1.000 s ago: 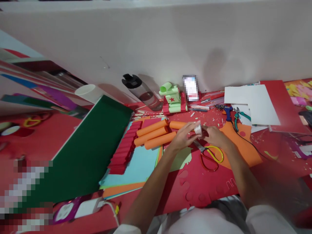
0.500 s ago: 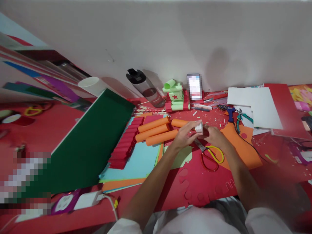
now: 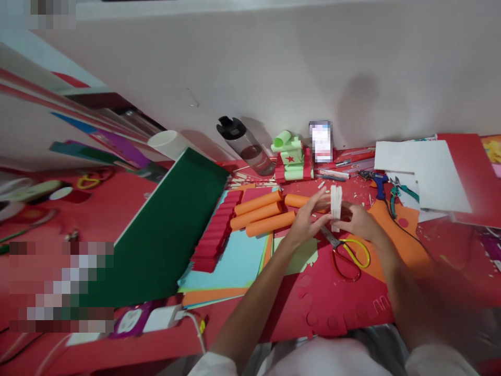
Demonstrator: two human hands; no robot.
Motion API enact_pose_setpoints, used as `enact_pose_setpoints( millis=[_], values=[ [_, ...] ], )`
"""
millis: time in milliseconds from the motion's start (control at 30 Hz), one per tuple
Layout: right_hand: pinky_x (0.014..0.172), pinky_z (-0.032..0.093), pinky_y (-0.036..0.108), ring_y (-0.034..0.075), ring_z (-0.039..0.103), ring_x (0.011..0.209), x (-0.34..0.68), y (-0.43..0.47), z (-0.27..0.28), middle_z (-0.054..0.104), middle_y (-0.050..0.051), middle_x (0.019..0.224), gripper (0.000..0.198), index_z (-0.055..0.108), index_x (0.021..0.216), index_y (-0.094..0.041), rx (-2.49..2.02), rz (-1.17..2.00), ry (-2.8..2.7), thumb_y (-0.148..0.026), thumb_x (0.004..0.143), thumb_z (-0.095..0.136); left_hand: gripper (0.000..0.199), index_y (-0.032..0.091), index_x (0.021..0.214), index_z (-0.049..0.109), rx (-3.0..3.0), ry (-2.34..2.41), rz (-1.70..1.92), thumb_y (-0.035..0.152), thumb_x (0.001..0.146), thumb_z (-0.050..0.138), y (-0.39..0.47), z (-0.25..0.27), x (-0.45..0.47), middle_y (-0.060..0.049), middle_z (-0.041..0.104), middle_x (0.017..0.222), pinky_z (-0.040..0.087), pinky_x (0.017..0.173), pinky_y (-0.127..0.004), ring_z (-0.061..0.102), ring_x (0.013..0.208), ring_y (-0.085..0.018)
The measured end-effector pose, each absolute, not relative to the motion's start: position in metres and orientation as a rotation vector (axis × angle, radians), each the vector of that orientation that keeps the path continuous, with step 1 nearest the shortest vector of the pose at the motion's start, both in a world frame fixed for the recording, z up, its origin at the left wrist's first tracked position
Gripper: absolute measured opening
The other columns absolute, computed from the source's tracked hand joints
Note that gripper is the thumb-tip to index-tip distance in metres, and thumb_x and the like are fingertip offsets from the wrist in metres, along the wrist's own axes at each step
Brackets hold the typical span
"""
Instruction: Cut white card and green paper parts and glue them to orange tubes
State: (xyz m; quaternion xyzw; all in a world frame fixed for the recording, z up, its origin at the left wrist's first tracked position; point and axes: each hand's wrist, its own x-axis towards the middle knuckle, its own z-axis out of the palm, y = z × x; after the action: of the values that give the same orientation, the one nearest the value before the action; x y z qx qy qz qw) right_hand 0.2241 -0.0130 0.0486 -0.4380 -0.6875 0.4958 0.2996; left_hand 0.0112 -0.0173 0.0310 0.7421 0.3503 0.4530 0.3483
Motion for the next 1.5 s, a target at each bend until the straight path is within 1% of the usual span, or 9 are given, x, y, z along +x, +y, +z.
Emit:
enact_pose_setpoints(
  millis=[100,300,433,600,967,1100,1233,1333,1500],
  values=[
    [0.088,0.062,0.039,0.025,0.077,0.097,0.23,-0.011,0.051,0.081,0.008,0.11,0.042,0.07,0.117,-0.022,-1.193,1.489,-1.574,-0.04,0.081,0.081,0.068,0.034,0.165,0.026,1.901,0.992,1.146,0.042,0.105,0.054,-0.015,0.037,0.002,-0.014,0.048,0.162,0.052,0.113,-0.046,0.064,0.134,-0.027],
    [0.062,0.059,0.031,0.022,0.076,0.075,0.237,-0.006,0.046,0.081,0.007,0.098,0.054,0.058,0.135,-0.023,-1.324,1.578,-1.408,-0.042,0.088,0.076,0.054,0.028,0.156,0.045,2.272,1.293,0.647,0.034,0.103,0.053,-0.003,0.056,-0.033,-0.012,0.05,0.161,0.043,0.121,-0.051,0.048,0.148,-0.03],
    [0.062,0.059,0.031,0.022,0.075,0.075,0.236,-0.003,0.044,0.081,0.009,0.097,0.048,0.063,0.128,-0.021,-1.342,1.542,-1.417,-0.043,0.087,0.076,0.055,0.022,0.151,0.052,2.432,1.416,0.201,0.02,0.096,0.059,0.01,0.064,-0.044,-0.015,0.053,0.158,0.039,0.121,-0.055,0.051,0.144,-0.034],
    [0.079,0.06,0.035,0.024,0.076,0.09,0.24,0.007,0.05,0.08,0.01,0.105,0.04,0.069,0.124,-0.02,-1.346,1.334,-1.528,-0.043,0.091,0.069,0.052,0.019,0.137,0.063,2.487,1.439,-0.1,0.008,0.087,0.057,0.034,0.064,-0.044,-0.014,0.071,0.13,0.046,0.11,-0.049,0.063,0.124,-0.034],
    [0.087,0.056,0.039,0.028,0.074,0.097,0.245,0.007,0.042,0.076,0.016,0.117,0.039,0.071,0.126,-0.016,-1.748,0.495,-1.912,-0.039,0.101,0.052,0.052,0.02,0.15,0.047,2.392,1.445,0.01,0.031,0.099,0.049,0.031,0.095,-0.049,-0.015,0.059,0.142,0.055,0.086,-0.041,0.067,0.114,-0.032],
    [0.095,0.054,0.042,0.031,0.07,0.111,0.248,0.003,0.044,0.073,0.017,0.122,0.035,0.07,0.124,-0.016,-1.713,0.287,-1.994,-0.036,0.101,0.053,0.06,0.021,0.159,0.035,2.376,1.419,0.068,0.038,0.102,0.045,0.031,0.095,-0.052,-0.014,0.056,0.152,0.053,0.094,-0.044,0.064,0.124,-0.034],
    [0.094,0.053,0.041,0.03,0.07,0.109,0.251,-0.002,0.039,0.074,0.014,0.12,0.033,0.067,0.128,-0.018,-1.734,0.293,-2.057,-0.032,0.1,0.057,0.07,0.024,0.163,0.031,2.369,1.426,0.052,0.048,0.1,0.051,0.033,0.089,-0.052,-0.014,0.053,0.158,0.053,0.096,-0.047,0.063,0.128,-0.038],
    [0.096,0.051,0.041,0.031,0.069,0.112,0.248,-0.003,0.029,0.072,0.015,0.123,0.039,0.064,0.134,-0.019,-1.774,0.29,-2.102,-0.031,0.097,0.062,0.076,0.027,0.162,0.033,2.394,1.444,0.04,0.044,0.095,0.063,0.035,0.081,-0.05,-0.015,0.056,0.155,0.053,0.094,-0.046,0.066,0.123,-0.039],
    [0.1,0.048,0.043,0.032,0.064,0.119,0.238,-0.002,0.017,0.071,0.017,0.122,0.048,0.059,0.141,-0.018,-1.854,0.23,-2.127,-0.032,0.095,0.063,0.068,0.026,0.16,0.037,2.495,1.481,0.08,0.025,0.095,0.058,0.04,0.068,-0.048,-0.016,0.061,0.147,0.05,0.103,-0.049,0.061,0.128,-0.038]
  ],
)
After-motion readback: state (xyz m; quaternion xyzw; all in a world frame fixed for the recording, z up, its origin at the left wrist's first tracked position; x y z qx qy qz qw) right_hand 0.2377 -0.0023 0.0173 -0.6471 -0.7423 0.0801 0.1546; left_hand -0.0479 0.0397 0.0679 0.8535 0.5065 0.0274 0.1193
